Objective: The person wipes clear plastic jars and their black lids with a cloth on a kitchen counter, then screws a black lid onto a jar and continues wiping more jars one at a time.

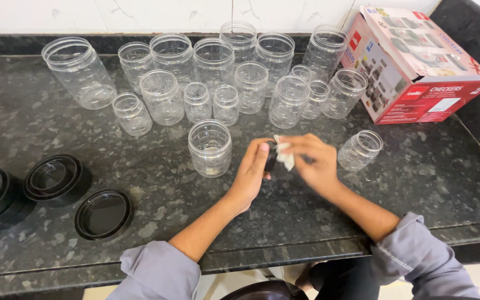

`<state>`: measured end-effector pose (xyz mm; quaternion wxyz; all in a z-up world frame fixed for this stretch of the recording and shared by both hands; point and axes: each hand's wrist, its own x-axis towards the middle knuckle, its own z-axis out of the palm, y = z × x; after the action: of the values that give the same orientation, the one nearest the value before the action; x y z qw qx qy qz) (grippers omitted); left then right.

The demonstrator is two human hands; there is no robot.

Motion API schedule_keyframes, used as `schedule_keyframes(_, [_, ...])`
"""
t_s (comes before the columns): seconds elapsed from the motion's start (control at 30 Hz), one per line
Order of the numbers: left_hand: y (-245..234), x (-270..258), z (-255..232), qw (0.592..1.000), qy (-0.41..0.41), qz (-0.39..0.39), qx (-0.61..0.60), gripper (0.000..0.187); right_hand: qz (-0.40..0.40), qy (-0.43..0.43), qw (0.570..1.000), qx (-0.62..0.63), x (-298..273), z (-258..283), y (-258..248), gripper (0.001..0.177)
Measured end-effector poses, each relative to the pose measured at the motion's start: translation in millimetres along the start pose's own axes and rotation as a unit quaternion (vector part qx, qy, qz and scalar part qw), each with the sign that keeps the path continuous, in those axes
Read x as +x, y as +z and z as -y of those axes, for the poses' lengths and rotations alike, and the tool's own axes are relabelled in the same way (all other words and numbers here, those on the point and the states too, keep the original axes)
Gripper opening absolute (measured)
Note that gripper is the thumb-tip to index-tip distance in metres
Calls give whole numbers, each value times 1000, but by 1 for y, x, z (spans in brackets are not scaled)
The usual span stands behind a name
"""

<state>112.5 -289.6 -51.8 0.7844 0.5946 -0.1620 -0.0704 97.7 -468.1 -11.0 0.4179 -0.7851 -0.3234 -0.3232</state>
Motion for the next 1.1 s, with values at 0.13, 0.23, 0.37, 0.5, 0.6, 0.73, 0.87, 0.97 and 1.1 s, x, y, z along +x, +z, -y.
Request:
schedule_keyframes(0.13, [-2,1,-8,987,122,-12,104,36,24,54,997,45,3,0,-2,35])
schedule_keyframes(0.23, [-4,-2,-13,965,192,-25,179,35,46,11,999,15,6,1,-3,42])
schedule_keyframes(0.37, [0,-3,-15,970,141,-26,197,48,41,18,999,16,6,-2,-8,43])
schedule_keyframes(0.5, [-2,-1,-19,986,113,-41,112,61,39,-49,998,3,4,-8,-7,35])
schedule_keyframes(0.6, [0,-2,-20,991,76,-33,107,77,78,43,995,41,5,-17,-8,42])
schedule_keyframes(0.73, [1,-7,-25,982,129,-14,135,89,79,44,994,61,7,-20,-5,41])
schedule_keyframes(0.87, [2,-8,-29,982,137,-20,128,95,42,8,998,49,3,-12,-7,36])
schedule_keyframes(0.97, [1,-7,-32,982,121,-46,136,92,35,-53,998,29,2,-6,-10,33])
schedule_keyframes(1.1, [-5,-5,-36,982,87,-58,156,92,73,-97,993,1,9,-9,-13,31])
